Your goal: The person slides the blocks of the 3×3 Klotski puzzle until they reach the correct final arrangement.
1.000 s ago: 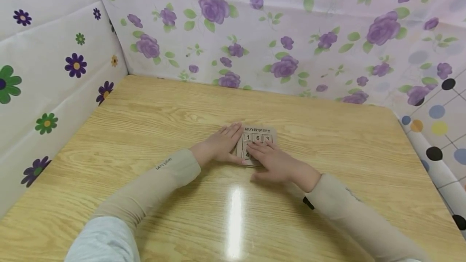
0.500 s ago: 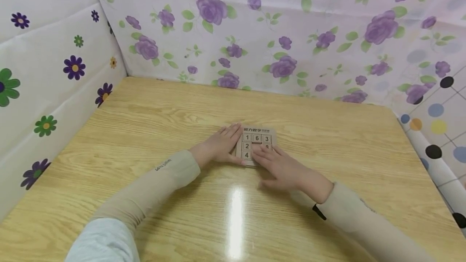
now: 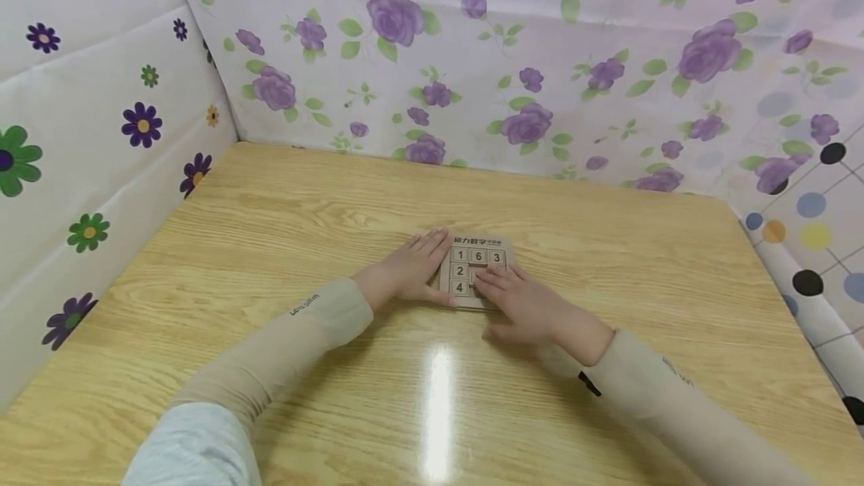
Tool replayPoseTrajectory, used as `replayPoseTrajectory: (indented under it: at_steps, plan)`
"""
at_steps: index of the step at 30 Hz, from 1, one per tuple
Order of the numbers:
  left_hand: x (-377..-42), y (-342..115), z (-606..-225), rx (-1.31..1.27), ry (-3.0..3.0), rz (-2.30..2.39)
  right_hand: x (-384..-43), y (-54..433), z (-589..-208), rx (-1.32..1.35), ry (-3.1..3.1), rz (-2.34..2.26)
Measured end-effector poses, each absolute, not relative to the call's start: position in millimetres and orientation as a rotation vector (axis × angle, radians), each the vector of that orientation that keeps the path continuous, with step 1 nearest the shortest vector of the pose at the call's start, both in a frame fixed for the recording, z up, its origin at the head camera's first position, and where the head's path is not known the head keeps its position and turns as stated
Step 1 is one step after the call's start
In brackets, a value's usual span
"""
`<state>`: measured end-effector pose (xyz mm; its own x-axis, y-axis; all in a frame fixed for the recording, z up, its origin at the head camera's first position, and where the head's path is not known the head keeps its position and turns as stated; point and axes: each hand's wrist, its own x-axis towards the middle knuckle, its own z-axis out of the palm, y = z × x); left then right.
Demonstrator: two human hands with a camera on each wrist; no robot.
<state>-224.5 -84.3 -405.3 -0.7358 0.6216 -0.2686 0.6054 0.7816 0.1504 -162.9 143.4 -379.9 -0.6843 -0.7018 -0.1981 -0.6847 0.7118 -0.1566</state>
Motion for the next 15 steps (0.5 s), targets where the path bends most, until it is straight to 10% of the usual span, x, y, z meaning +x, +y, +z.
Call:
replayPoseTrajectory:
  at_steps: [15]
  plan:
    - [-226, -86, -406, 0.936, 2.673, 0.075, -165, 155, -383, -1.082, 2.710, -0.045]
